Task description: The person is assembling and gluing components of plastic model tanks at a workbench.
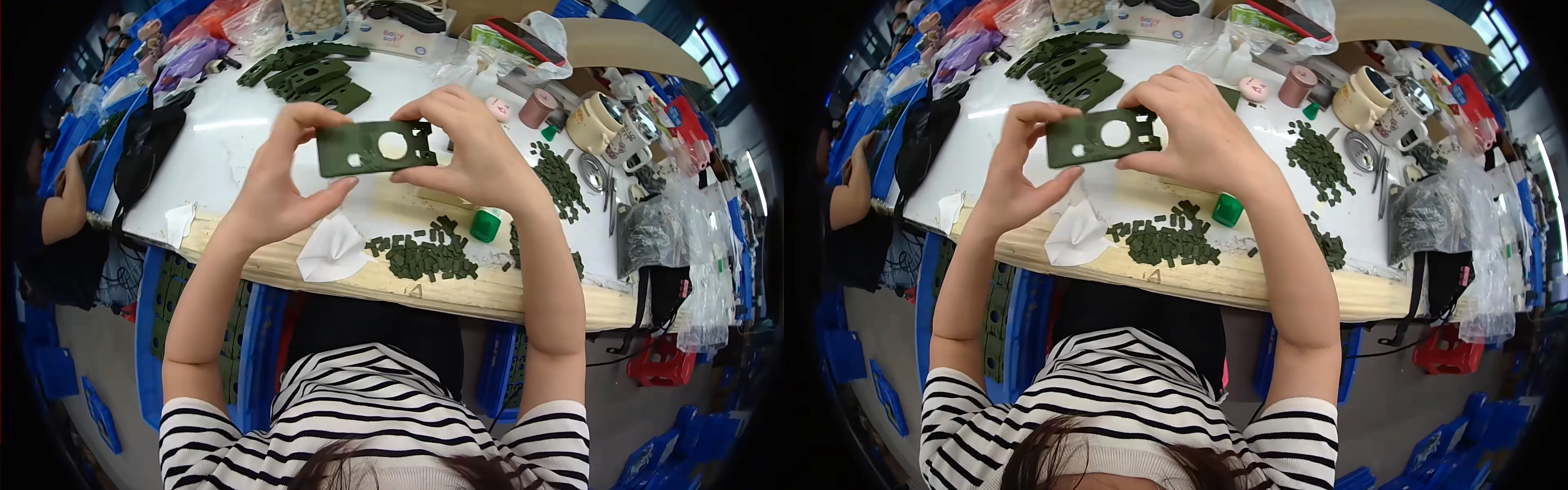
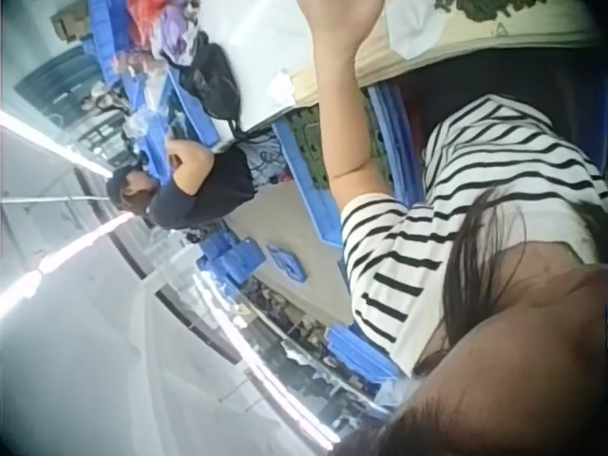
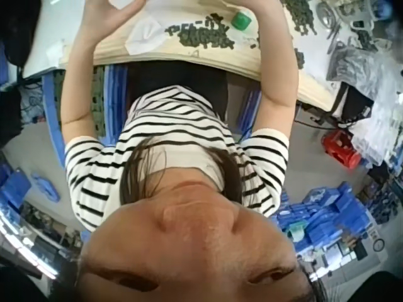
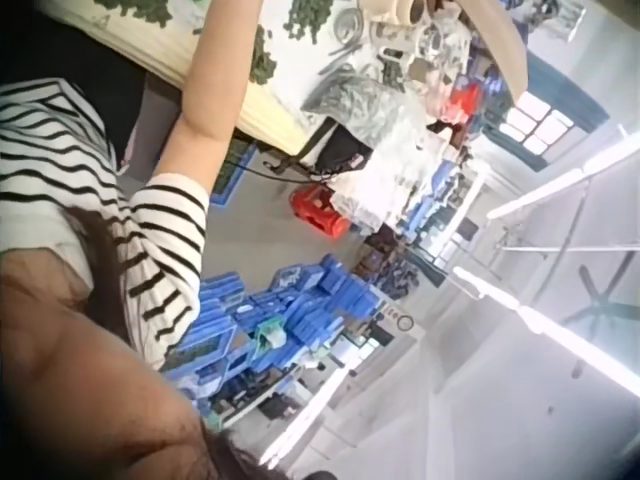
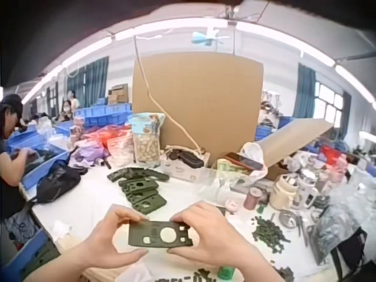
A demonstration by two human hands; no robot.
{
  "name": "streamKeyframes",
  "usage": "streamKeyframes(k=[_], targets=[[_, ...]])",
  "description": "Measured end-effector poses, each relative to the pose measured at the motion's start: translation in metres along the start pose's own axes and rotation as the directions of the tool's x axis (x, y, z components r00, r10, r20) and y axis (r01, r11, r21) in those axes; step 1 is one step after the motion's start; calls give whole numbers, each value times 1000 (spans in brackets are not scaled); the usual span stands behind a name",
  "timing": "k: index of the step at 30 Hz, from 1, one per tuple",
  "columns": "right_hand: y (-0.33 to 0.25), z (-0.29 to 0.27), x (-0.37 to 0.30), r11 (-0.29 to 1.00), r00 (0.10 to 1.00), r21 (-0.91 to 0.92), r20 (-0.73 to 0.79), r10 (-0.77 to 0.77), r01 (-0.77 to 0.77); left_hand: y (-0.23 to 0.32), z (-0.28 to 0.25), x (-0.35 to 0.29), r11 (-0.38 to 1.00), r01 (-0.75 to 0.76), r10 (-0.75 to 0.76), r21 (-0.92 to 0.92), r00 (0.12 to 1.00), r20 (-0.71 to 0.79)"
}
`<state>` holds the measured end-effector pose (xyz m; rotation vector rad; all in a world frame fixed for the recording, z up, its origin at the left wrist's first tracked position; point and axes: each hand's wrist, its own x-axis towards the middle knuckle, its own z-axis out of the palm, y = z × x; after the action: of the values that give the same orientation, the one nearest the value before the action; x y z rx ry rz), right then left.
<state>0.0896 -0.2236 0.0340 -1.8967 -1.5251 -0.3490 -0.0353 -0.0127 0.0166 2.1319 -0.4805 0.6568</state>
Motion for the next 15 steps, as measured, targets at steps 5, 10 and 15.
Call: streamKeyframes(k=[5, 10, 15], targets=[[-5, -1, 3, 979, 970, 155, -184, 159, -131, -8, 33, 9, 551, 286, -290, -784, 947, 142], [1, -2, 3, 987, 985, 127, -130, 116, -99, -10, 47, 32, 392, 301, -305, -869, 934, 186], [63, -77, -31, 817, 802, 7, -186, 568, -577, -32, 44, 70, 375, 387, -262, -842, 916, 304]])
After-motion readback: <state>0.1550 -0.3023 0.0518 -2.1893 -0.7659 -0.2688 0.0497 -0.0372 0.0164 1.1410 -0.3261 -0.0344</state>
